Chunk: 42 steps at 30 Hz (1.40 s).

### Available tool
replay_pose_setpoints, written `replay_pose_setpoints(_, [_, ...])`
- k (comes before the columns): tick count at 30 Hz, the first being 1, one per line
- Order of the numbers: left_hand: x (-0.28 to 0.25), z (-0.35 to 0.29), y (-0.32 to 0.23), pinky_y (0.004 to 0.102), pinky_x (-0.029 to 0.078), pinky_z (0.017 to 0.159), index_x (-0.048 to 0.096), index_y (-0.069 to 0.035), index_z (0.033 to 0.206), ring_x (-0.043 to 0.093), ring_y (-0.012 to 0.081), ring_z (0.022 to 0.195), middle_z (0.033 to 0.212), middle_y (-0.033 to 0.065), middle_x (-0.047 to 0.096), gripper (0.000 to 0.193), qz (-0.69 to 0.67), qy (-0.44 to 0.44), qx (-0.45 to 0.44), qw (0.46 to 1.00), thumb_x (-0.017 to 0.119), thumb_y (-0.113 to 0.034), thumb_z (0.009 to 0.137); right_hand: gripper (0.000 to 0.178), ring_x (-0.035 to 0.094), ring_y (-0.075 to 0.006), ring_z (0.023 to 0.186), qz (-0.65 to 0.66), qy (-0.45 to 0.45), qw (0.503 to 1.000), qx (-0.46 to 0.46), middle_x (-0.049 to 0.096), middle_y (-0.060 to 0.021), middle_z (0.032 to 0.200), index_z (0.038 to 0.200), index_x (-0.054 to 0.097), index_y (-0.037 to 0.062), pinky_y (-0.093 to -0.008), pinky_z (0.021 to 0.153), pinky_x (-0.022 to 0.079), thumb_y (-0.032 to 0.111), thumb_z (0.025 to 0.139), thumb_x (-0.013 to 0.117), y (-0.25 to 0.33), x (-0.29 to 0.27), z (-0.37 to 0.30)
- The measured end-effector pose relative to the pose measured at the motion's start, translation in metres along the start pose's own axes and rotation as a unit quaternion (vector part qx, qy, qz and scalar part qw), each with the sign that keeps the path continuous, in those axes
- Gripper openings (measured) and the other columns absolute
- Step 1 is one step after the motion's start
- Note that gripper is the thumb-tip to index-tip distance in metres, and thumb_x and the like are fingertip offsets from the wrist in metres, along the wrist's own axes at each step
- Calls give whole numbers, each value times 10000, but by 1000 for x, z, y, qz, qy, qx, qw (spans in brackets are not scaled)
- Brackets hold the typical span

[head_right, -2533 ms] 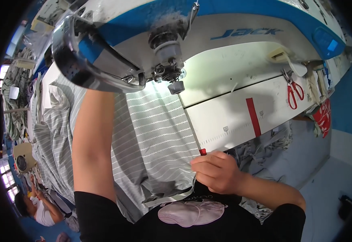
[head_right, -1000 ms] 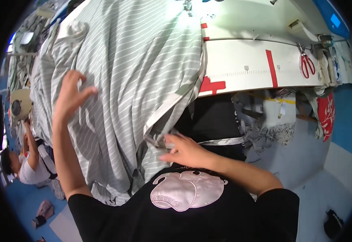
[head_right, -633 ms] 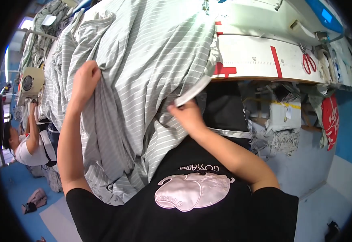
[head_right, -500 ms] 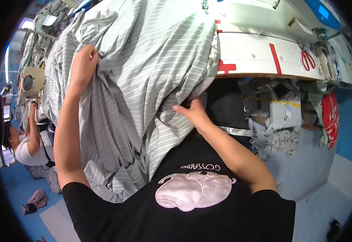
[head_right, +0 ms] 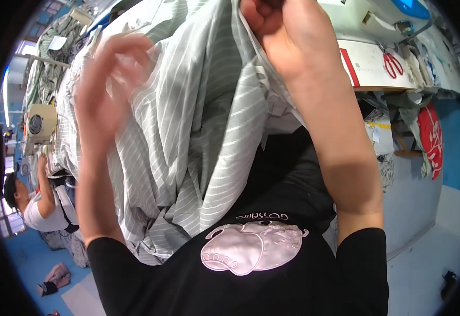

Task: Sewing fabric covers using an industrial sewing machine in a factory setting.

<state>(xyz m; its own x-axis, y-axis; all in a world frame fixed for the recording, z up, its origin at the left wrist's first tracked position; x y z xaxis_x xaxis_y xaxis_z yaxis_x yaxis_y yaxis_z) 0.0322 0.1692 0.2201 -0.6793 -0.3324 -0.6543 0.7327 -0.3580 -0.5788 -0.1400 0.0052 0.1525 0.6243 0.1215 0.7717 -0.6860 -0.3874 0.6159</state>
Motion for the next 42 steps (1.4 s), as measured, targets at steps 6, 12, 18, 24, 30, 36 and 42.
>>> replay_pose_setpoints(6, [107,-147,5,422,548,784,593,-96,1335,664,332,977,1071,145,644,617,32,259,-132,956,695,18,737,176,676,-177,707,64,137,987,-53,671,-77,839,952,591,10,-276,652,610,148,1048,538,23,52,14])
replay_pose_setpoints(12, [-50,-317,87,312,547,816,767,-21,908,710,208,896,918,92,750,333,-78,275,-449,847,620,182,688,256,700,-256,791,-12,59,996,-67,735,-85,872,931,704,61,-392,786,582,288,999,605,52,-1,6])
replay_pose_setpoints(18, [-299,-567,116,317,502,691,690,30,803,609,149,726,709,67,654,78,317,215,-673,633,664,24,730,403,698,-264,1057,-140,96,981,90,673,-125,1189,1352,531,5,-425,838,631,89,966,611,-21,-96,-88])
replay_pose_setpoints(24, [-215,-269,121,290,505,893,664,17,1203,651,163,988,1145,101,701,245,257,13,-424,868,582,-135,1029,487,672,-193,1008,-185,106,935,284,647,-115,1217,1397,489,-6,-318,769,578,47,941,650,-84,-154,-165])
replay_pose_setpoints(30, [20,-56,48,299,550,878,647,51,1247,679,149,946,1086,114,719,321,-248,134,-313,907,545,-192,1063,402,607,-85,769,-587,147,795,-39,669,-58,1059,1303,560,6,-269,611,500,55,919,670,1,-77,-175])
replay_pose_setpoints(36, [121,-20,16,268,548,688,555,74,1331,640,100,746,991,99,700,404,-586,220,-354,695,610,-173,1016,256,660,-270,940,-395,596,697,-44,675,-118,1018,1124,655,29,-358,766,586,177,921,705,-48,35,-239])
replay_pose_setpoints(42, [57,-63,74,339,518,623,611,16,1278,668,184,704,961,130,725,370,-155,142,-395,894,664,-175,965,301,660,-234,983,-569,263,772,-103,658,-84,1075,1244,604,32,-351,843,550,164,976,644,-27,-68,-173])
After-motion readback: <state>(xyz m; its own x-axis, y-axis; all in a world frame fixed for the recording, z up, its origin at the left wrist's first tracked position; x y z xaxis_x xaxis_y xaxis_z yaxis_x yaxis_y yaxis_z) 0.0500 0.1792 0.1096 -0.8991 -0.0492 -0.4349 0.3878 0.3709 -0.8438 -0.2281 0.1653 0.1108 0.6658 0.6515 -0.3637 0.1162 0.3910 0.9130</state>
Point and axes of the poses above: each hand's wrist, its own z-axis towards the middle knuckle, its own x-axis out of the palm, y = z × x, the point moved 6 cm from there along z, towards the middle knuckle
